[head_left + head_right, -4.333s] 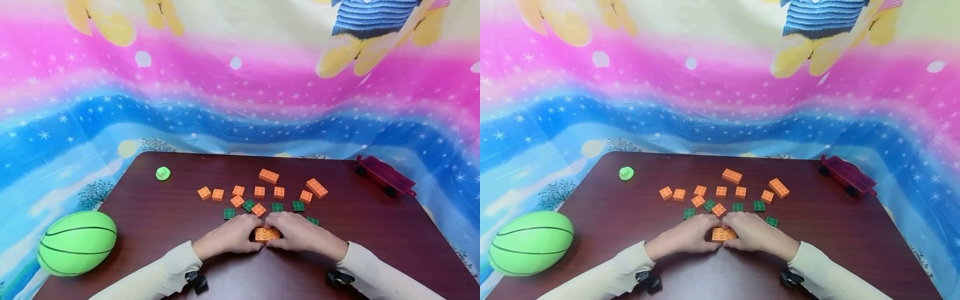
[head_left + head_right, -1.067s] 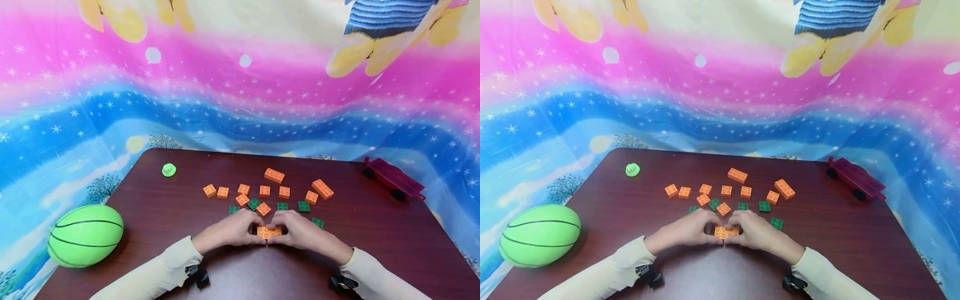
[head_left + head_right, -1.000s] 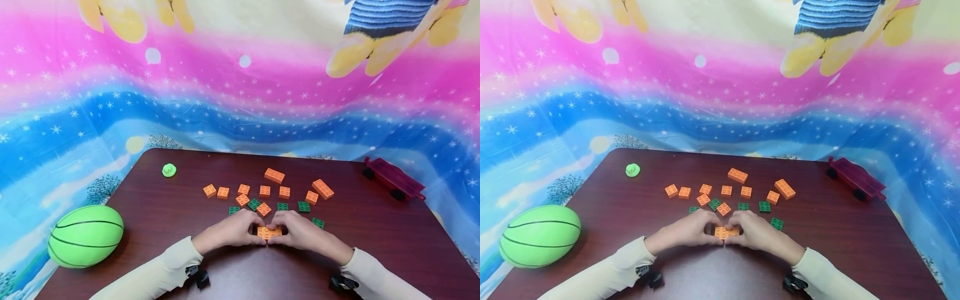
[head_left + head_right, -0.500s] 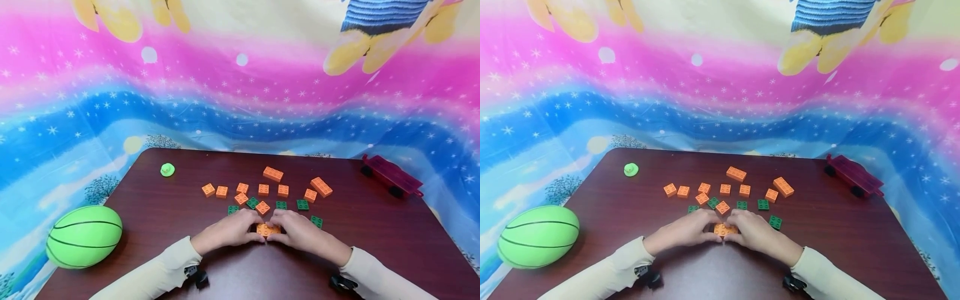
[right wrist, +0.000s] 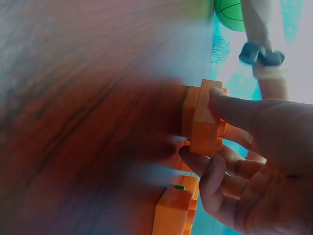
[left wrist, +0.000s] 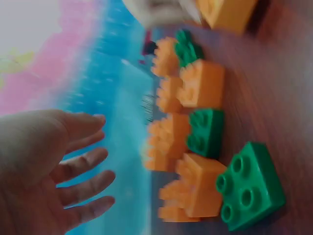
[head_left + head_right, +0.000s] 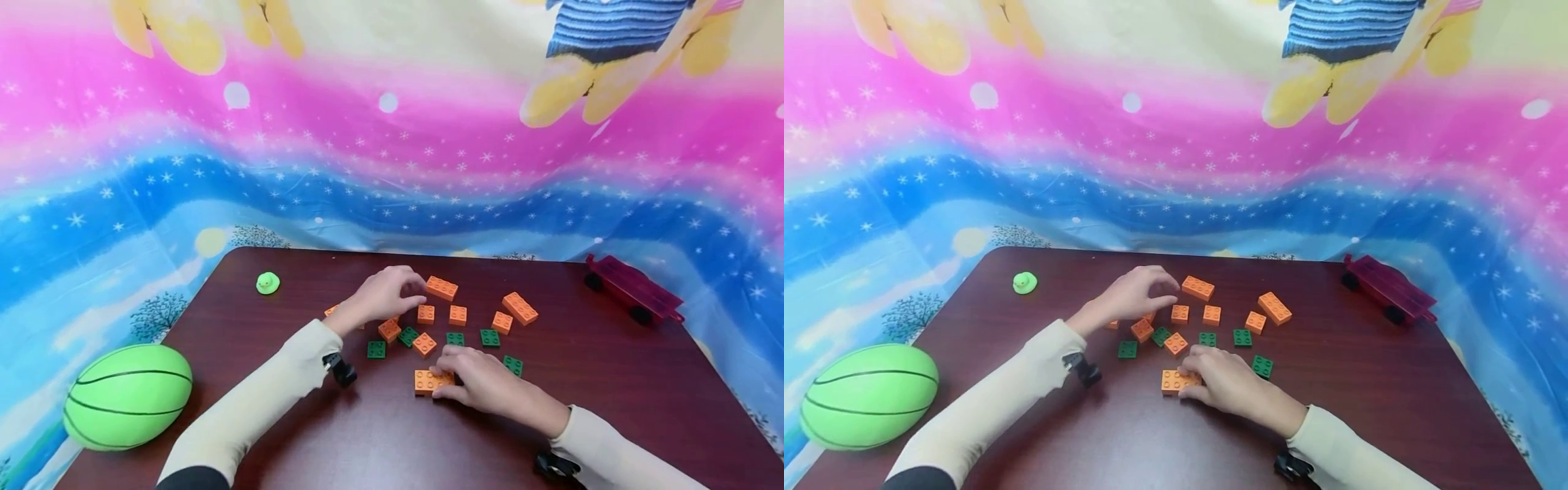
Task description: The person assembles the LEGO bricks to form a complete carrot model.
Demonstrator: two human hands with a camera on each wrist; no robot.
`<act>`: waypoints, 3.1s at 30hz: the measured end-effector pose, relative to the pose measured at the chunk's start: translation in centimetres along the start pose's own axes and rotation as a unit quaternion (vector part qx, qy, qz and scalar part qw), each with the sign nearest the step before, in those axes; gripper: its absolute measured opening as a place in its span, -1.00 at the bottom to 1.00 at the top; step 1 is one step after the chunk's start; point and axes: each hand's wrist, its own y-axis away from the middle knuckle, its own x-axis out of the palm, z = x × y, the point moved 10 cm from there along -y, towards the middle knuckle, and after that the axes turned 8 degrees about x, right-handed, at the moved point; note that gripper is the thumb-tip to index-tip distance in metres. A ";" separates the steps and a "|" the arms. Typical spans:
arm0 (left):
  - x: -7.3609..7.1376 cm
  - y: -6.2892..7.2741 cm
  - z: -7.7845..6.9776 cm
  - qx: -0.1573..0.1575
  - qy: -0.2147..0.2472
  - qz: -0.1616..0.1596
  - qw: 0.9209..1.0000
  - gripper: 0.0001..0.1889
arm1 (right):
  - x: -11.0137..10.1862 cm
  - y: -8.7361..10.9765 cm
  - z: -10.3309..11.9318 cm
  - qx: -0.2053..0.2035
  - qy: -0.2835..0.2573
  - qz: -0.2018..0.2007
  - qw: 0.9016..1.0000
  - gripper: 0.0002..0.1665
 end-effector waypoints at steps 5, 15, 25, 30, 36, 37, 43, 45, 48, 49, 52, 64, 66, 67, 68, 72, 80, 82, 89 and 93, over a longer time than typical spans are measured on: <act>2.0 -3.1 1.3 -0.016 -0.061 0.039 0.997 -0.59 | -0.1 0.0 -0.1 0.003 0.006 0.004 1.000 -0.81; 4.6 -7.7 1.8 -0.038 -0.102 0.146 0.983 -0.53 | -0.1 -0.1 -0.3 0.002 -0.014 0.008 1.000 -0.81; 5.8 -7.7 3.1 -0.057 -0.136 0.151 0.977 -0.62 | 0.0 -0.4 0.3 -0.003 -0.017 0.005 1.000 -0.82; 6.3 -7.1 3.3 -0.059 -0.117 0.150 0.980 -0.59 | 0.2 -0.3 0.1 0.003 -0.012 0.008 1.000 -0.81; 5.7 -7.1 3.1 -0.038 -0.103 0.148 0.983 -0.58 | -0.1 0.0 -0.1 0.016 0.012 -0.009 1.000 -0.78; 5.5 -7.1 3.0 -0.031 -0.097 0.147 0.984 -0.57 | -0.1 0.1 -0.1 0.019 0.016 -0.010 1.000 -0.78; 3.3 -5.8 1.2 -0.001 -0.037 0.131 0.991 -0.51 | -0.1 0.3 0.1 0.015 -0.003 -0.007 1.000 -0.79; 2.2 -4.8 0.4 0.009 -0.017 0.123 0.992 -0.51 | 0.1 0.3 0.1 0.013 -0.016 -0.004 1.000 -0.79; 0.9 -3.1 -1.0 0.033 0.016 0.104 0.994 -0.55 | 0.2 0.2 -0.1 0.018 -0.024 -0.001 1.000 -0.76; 0.5 -2.4 -1.5 0.044 0.030 0.097 0.994 -0.57 | 0.3 0.2 -0.3 0.022 -0.024 0.000 0.999 -0.75; -0.2 -0.2 -2.7 0.063 0.069 0.082 0.992 -0.61 | 0.4 0.3 -0.4 0.028 -0.018 0.000 0.999 -0.72; 0.9 9.7 -6.3 0.066 0.063 0.132 0.987 -0.47 | 0.4 0.1 0.0 0.015 -0.004 -0.012 1.000 -0.71; 1.3 10.4 -6.3 0.058 0.064 0.122 0.989 -0.51 | 0.5 0.0 0.1 0.012 -0.001 -0.012 1.000 -0.72; 1.6 10.6 -6.4 0.057 0.063 0.118 0.989 -0.54 | 0.5 0.1 0.1 0.012 0.000 -0.013 1.000 -0.72; 1.9 10.7 -6.5 0.057 0.064 0.112 0.990 -0.56 | 0.5 0.1 0.0 0.011 0.000 -0.013 1.000 -0.72; 2.7 10.8 -6.8 0.061 0.069 0.081 0.992 -0.63 | 0.5 0.2 0.1 0.003 -0.001 -0.015 1.000 -0.72; 4.0 10.6 -6.5 0.052 0.060 0.070 0.994 -0.67 | 0.4 0.1 0.3 -0.017 -0.005 -0.018 1.000 -0.69; 4.3 10.5 -6.4 0.053 0.065 0.076 0.994 -0.67 | 0.3 0.0 0.3 -0.018 -0.007 -0.018 1.000 -0.69; 4.9 10.3 -5.9 0.036 0.085 0.081 0.992 -0.65 | 0.4 -0.2 0.0 -0.014 -0.011 -0.013 1.000 -0.69; 5.0 10.3 -5.7 0.026 0.084 0.082 0.993 -0.64 | 0.4 -0.2 -0.1 -0.015 -0.014 -0.011 1.000 -0.68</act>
